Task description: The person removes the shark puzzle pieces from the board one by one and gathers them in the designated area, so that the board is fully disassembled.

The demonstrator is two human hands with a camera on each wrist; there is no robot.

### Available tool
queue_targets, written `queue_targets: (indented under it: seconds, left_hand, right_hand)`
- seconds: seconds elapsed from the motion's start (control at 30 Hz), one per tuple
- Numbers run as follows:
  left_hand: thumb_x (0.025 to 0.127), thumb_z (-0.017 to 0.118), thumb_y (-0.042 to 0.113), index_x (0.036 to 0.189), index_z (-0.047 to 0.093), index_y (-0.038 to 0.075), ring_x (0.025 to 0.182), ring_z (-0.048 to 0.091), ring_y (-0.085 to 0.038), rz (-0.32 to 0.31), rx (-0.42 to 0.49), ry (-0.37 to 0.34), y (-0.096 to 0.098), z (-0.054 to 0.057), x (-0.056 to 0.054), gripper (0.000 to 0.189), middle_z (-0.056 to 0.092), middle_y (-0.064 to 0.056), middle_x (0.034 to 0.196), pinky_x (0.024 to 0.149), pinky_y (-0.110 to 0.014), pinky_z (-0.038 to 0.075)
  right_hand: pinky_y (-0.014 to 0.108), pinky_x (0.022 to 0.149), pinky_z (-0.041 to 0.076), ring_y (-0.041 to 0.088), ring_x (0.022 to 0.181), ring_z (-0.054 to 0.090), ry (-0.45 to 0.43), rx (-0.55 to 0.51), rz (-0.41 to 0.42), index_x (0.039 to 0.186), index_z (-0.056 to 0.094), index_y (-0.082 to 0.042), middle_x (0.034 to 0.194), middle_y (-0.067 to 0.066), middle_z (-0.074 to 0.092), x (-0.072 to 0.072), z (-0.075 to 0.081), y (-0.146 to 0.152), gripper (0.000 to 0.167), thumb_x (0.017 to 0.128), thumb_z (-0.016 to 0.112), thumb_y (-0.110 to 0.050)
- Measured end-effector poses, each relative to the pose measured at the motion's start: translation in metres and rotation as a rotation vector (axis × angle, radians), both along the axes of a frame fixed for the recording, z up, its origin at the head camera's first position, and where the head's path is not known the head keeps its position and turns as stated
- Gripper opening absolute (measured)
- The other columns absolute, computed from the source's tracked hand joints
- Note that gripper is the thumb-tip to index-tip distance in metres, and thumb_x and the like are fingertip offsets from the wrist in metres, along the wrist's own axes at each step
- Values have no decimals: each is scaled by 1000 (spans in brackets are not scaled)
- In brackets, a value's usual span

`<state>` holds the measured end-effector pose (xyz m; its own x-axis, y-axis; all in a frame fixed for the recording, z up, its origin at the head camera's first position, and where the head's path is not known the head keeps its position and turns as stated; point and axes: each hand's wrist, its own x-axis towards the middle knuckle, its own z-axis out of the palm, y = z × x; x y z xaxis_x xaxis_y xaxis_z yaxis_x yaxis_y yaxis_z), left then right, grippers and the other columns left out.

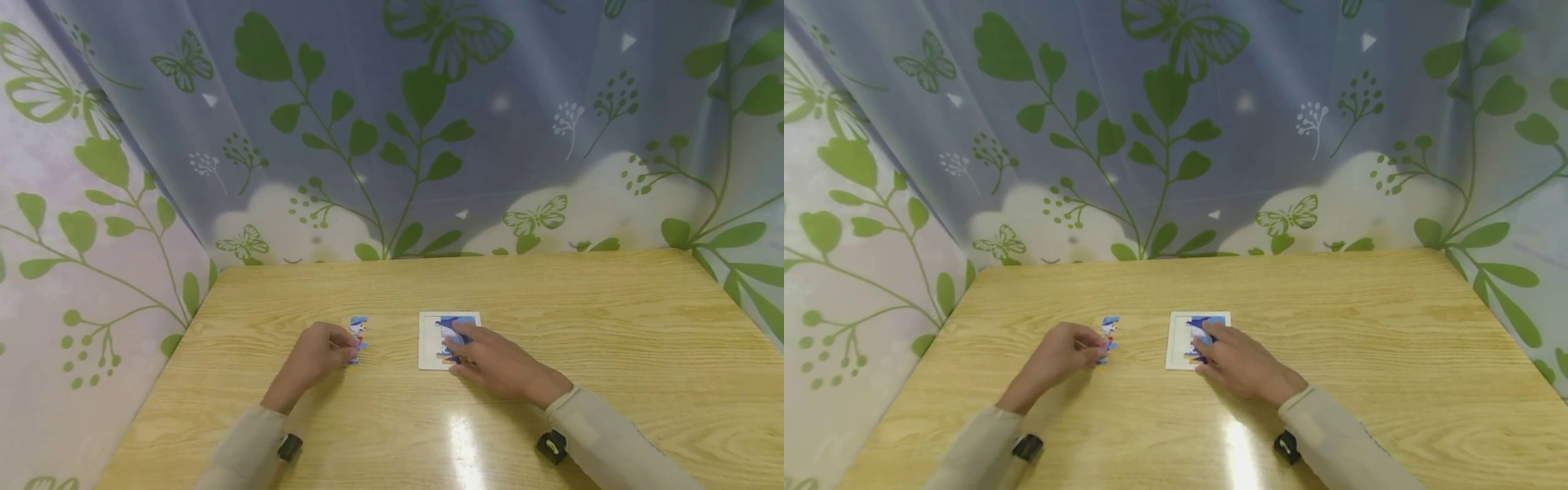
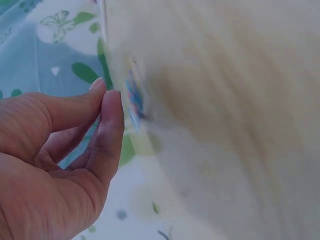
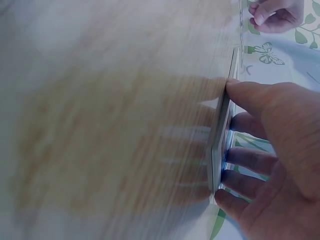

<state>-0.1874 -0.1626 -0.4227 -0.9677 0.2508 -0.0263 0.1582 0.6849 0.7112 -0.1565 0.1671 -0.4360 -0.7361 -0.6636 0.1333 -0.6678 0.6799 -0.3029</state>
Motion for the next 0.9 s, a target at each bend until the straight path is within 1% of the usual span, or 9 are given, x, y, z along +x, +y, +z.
queue_targets:
  seconds: [0.1, 0.17, 0.23, 0.37, 0.43, 0.53, 0.63, 0.8, 0.9]
  left_hand:
    - [87, 76, 1, 90, 77, 1, 68, 68, -14, -50, 32, 13, 11, 4, -3, 3, 74, -6, 87, 58, -27, 55]
    - [88, 76, 2, 91, 76, 1, 68, 68, -15, -73, 23, 23, 21, 6, -5, 3, 72, -6, 86, 59, -28, 56]
    - [88, 76, 3, 93, 77, 2, 72, 69, -16, -100, 8, 33, 32, 5, -7, 5, 73, -5, 87, 62, -29, 57]
    - [90, 76, 6, 98, 77, 3, 83, 70, -18, -165, -33, 59, 55, 5, -12, 9, 75, -6, 92, 74, -33, 58]
    - [91, 75, 7, 100, 77, 2, 86, 71, -19, -191, -36, 55, 66, 3, -14, 11, 75, -6, 94, 78, -35, 58]
    - [92, 75, 7, 102, 77, 2, 89, 70, -20, -204, -33, 39, 80, 3, -17, 12, 75, -6, 97, 80, -35, 58]
    - [91, 75, 7, 102, 77, 2, 90, 70, -20, -201, -30, 29, 93, 2, -21, 12, 75, -7, 96, 80, -34, 57]
    - [89, 78, 8, 101, 77, 1, 87, 70, -19, -201, -29, 38, 110, -1, -28, 14, 75, -8, 95, 79, -31, 57]
    - [86, 80, 8, 101, 76, 1, 85, 69, -18, -190, -35, 38, 119, -4, -31, 17, 75, -8, 93, 77, -28, 56]
  right_hand:
    - [57, 109, 40, 49, 135, 45, -19, -21, -16, 132, 61, 8, 144, 36, 46, 1, 1, 1, 44, 99, 67, -21]
    - [57, 109, 39, 49, 136, 44, -37, -36, -27, 131, 62, 8, 144, 36, 46, 1, 1, 1, 43, 99, 68, -21]
    - [57, 109, 39, 49, 136, 44, -51, -50, -36, 130, 63, 8, 144, 36, 46, 1, 0, 1, 42, 99, 68, -21]
    - [57, 108, 40, 50, 135, 44, -68, -72, -44, 129, 64, 8, 144, 36, 46, 0, -1, 1, 42, 98, 69, -20]
    - [57, 107, 41, 49, 135, 45, -64, -77, -46, 128, 64, 8, 143, 36, 47, 0, -1, 1, 43, 97, 69, -20]
    - [56, 106, 43, 48, 134, 46, -56, -80, -48, 128, 65, 8, 142, 35, 49, -1, -3, 1, 43, 97, 70, -21]
    - [56, 105, 43, 48, 134, 47, -50, -78, -47, 127, 65, 8, 142, 34, 50, -1, -4, 1, 43, 97, 71, -22]
    - [56, 105, 43, 49, 133, 47, -54, -76, -48, 127, 65, 8, 141, 34, 51, -1, -4, 2, 43, 96, 71, -22]
    - [57, 104, 44, 49, 133, 47, -62, -74, -53, 127, 65, 8, 141, 34, 51, 0, -4, 3, 43, 96, 71, -22]
